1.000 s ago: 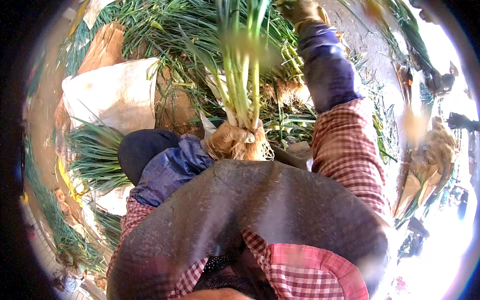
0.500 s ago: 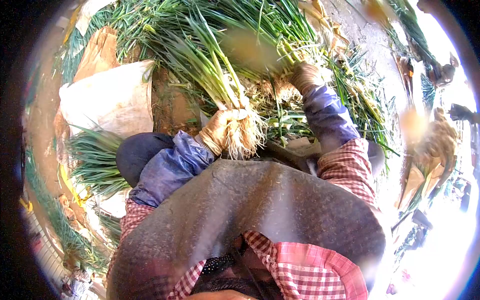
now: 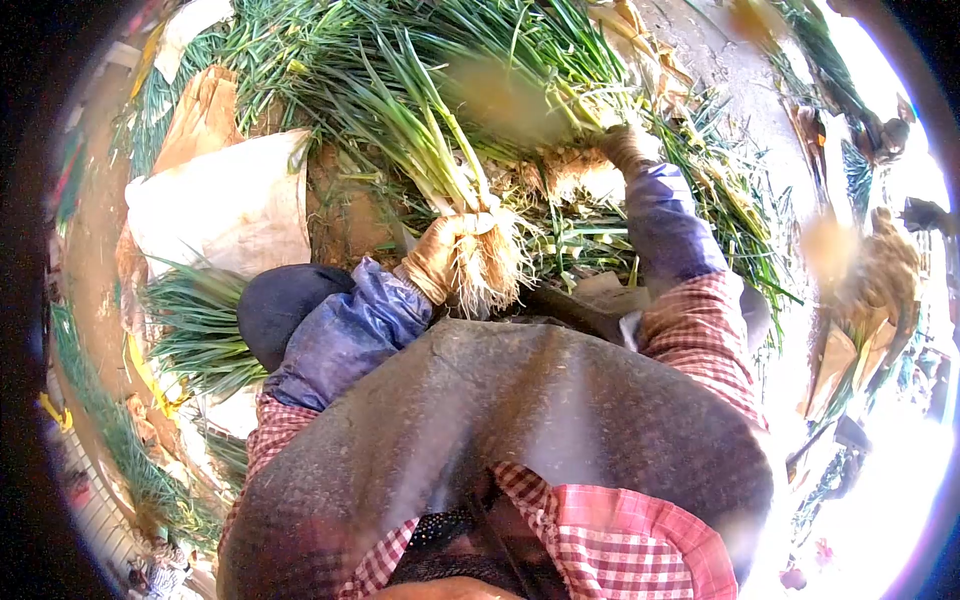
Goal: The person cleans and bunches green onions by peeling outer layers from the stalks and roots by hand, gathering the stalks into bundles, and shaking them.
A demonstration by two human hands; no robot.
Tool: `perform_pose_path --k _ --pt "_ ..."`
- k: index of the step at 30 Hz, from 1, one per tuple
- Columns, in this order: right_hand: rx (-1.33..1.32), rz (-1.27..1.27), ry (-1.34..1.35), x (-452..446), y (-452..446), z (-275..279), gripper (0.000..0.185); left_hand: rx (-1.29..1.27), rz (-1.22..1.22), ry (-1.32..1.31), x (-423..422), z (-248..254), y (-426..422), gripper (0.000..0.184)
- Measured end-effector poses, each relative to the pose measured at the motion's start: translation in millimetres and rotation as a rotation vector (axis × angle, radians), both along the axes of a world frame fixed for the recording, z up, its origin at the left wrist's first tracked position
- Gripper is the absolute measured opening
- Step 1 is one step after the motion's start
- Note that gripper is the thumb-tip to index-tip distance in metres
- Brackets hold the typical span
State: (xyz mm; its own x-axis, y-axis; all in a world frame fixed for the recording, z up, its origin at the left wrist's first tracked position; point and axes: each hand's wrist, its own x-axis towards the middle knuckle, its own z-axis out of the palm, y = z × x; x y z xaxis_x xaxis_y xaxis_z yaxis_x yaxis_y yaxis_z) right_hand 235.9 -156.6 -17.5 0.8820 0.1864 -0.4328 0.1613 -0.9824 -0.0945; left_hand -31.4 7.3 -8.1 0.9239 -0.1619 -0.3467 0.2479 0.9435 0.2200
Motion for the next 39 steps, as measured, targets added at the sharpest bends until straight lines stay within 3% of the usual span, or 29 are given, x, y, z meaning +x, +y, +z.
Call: perform_pose_path --k 3,4,6,8,10,14,17,18,20,21,22,23,25,28,30,33,36,38,39 --pt "-0.178 0.065 -0.192 -7 6 56 0.034 0.050 -0.044 -0.027 3 -8 3 0.022" --pt "-0.137 0.171 -0.588 -18 -1 61 0.027 0.114 -0.077 -0.044 4 -13 5 0.021" --pt "-0.034 0.261 -0.785 -24 -9 74 0.026 0.104 -0.119 -0.046 4 -9 7 0.020" --pt "0.080 0.195 -0.552 -24 -16 77 0.029 0.071 -0.058 -0.039 3 3 3 0.020" --pt "0.002 0.206 -0.268 -17 -16 66 0.029 0.050 -0.088 -0.035 4 3 0 0.021" --pt "-0.305 0.142 -0.391 -4 -18 89 0.031 0.177 -0.032 -0.011 5 -5 3 0.021" --pt "-0.057 0.030 -0.770 6 -47 91 0.023 0.064 0.004 -0.035 5 10 0 0.023" --pt "0.046 -0.128 -0.738 -8 -42 102 0.022 0.066 0.001 -0.038 5 5 1 0.023" --pt "-0.240 0.512 -0.620 53 -84 27 0.020 0.109 0.000 -0.028 7 -9 3 0.024" --pt "0.054 0.379 -0.265 39 -77 21 0.024 0.032 0.017 -0.034 5 21 0 0.024" --pt "0.421 0.093 0.106 26 -69 15 0.031 0.030 0.016 -0.030 4 17 0 0.024" --pt "0.622 -0.207 0.356 11 -61 11 0.039 -0.010 -0.023 -0.043 5 10 1 0.021" --pt "0.940 -0.092 0.403 9 -62 8 0.033 -0.043 -0.054 -0.068 5 0 3 0.018" --pt "1.248 -0.510 0.206 -15 -57 95 0.040 0.040 0.001 -0.010 6 -12 4 0.018" --pt "1.502 -0.329 -0.072 16 -84 91 0.035 0.028 -0.071 0.023 5 -9 6 0.018" --pt "1.539 -0.572 0.193 -7 -76 74 0.033 -0.040 -0.061 -0.035 7 12 5 0.018" --pt "1.375 -0.710 0.783 -100 -13 77 0.041 0.130 -0.015 -0.023 7 12 2 0.018" --pt "1.324 -0.367 0.924 -117 0 20 0.037 0.070 0.029 0.051 6 9 -4 0.016" --pt "1.324 -0.081 0.857 -118 5 -10 0.036 0.073 0.030 0.058 4 6 -3 0.016"
